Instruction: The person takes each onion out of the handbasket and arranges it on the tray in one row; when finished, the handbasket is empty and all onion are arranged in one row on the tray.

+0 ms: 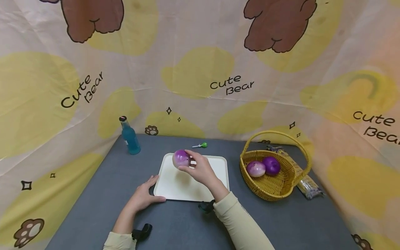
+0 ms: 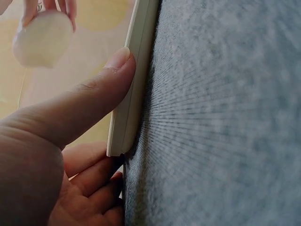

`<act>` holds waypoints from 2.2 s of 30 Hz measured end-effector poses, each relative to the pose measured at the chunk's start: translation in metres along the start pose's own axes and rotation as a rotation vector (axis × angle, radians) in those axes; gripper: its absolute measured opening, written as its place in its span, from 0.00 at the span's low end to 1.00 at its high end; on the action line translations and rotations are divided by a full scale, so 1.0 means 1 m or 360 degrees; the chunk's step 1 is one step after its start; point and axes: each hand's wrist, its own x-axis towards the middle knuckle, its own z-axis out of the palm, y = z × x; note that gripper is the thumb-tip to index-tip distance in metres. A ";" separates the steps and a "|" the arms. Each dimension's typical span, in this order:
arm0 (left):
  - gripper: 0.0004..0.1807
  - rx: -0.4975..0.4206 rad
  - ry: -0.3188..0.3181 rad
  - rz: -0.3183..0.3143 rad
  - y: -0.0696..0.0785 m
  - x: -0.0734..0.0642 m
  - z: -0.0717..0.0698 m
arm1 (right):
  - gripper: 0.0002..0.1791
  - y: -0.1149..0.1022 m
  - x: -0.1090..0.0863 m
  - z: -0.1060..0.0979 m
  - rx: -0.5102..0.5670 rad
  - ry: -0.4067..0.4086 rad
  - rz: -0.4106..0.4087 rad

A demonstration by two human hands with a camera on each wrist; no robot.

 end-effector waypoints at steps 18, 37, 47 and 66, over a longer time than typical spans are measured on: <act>0.62 0.0016 -0.0007 -0.0011 -0.002 0.001 0.001 | 0.38 0.017 0.024 0.059 -0.0130 -0.0114 0.0129; 0.61 0.0042 0.0019 0.0046 -0.004 0.002 0.001 | 0.42 0.021 0.022 0.068 -0.0158 -0.0210 0.0179; 0.62 0.0025 0.0018 0.0019 -0.002 0.004 0.001 | 0.42 0.008 0.021 0.054 -0.0266 -0.0261 0.0200; 0.63 0.0010 0.0007 -0.0023 -0.004 0.004 0.003 | 0.37 -0.017 -0.002 -0.003 -0.0028 -0.0090 0.0036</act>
